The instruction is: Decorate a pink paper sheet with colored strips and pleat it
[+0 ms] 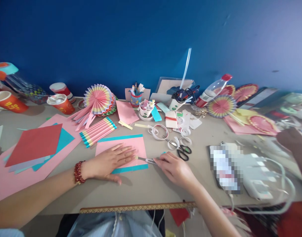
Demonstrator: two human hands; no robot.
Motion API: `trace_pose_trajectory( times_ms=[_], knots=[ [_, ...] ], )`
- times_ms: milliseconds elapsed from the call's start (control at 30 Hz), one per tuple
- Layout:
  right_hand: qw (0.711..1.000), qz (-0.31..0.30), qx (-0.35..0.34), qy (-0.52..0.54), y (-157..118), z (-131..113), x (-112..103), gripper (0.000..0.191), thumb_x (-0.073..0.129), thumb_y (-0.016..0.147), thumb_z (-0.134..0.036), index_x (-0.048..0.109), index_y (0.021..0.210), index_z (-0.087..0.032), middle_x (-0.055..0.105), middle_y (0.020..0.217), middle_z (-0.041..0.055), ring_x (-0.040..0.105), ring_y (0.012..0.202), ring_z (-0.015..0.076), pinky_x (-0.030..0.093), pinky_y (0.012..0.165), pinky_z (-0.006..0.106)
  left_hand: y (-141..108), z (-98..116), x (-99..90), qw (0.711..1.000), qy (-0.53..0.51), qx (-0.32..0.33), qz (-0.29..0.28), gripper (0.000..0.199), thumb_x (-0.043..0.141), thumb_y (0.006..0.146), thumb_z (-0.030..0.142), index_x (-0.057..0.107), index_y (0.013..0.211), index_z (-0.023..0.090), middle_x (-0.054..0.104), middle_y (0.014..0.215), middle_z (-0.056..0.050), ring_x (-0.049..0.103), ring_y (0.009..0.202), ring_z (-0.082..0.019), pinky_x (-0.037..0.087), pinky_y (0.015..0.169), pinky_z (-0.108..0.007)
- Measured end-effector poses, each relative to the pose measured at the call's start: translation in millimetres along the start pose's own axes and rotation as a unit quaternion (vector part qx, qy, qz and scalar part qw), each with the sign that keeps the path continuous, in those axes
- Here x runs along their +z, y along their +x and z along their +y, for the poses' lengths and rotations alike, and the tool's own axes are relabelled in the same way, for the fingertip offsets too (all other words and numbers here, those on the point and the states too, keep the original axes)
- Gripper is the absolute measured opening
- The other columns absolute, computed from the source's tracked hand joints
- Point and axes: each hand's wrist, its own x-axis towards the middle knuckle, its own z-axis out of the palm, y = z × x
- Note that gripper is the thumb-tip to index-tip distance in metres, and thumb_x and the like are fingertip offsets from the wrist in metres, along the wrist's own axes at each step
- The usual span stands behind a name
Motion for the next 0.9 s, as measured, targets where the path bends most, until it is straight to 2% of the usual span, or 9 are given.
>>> trace_pose_trajectory(
  times_ms=[333,600,800,900],
  knots=[
    [1.0,-0.008,0.001,0.02,2.5,-3.7,0.8,0.035,0.041,0.101,-0.022,0.065,0.126,-0.024,0.066,0.101,0.0099,0.061,0.087,0.0193,0.053,0.075,0.031,-0.7,0.2,2.2,1.0,0.01,0.003,0.011,0.089,0.041,0.089,0.074,0.014,0.158,0.024,0.025,0.162,-0.009,0.019,0.15,-0.028,0.011,0.123,-0.048],
    [0.999,-0.012,-0.005,0.036,5.4,-5.8,1.9,0.034,0.042,0.101,-0.021,0.064,0.126,-0.023,0.065,0.1,0.0096,0.061,0.088,0.019,0.053,0.076,0.03,-0.9,0.2,1.3,1.0,0.012,0.001,-0.009,0.091,0.035,0.09,0.076,0.008,0.158,0.022,0.019,0.163,-0.008,0.015,0.151,-0.028,0.005,0.123,-0.048],
    [1.0,-0.008,-0.012,0.024,12.5,-10.8,4.2,0.034,0.041,0.101,-0.019,0.064,0.126,-0.023,0.065,0.101,0.0099,0.06,0.089,0.0197,0.052,0.077,0.032,-1.5,-0.5,4.0,1.0,0.019,0.008,0.013,0.094,0.039,0.088,0.076,0.009,0.158,0.021,0.022,0.162,-0.009,0.017,0.151,-0.029,0.008,0.123,-0.05],
    [0.999,-0.008,-0.018,0.033,12.7,-10.9,4.9,0.034,0.042,0.1,-0.018,0.064,0.126,-0.022,0.065,0.1,0.0096,0.06,0.089,0.0192,0.052,0.076,0.031,-1.5,-1.5,4.5,1.0,0.025,0.006,0.002,0.094,0.036,0.088,0.077,0.008,0.158,0.021,0.019,0.163,-0.009,0.015,0.151,-0.028,0.006,0.123,-0.049]
  ],
)
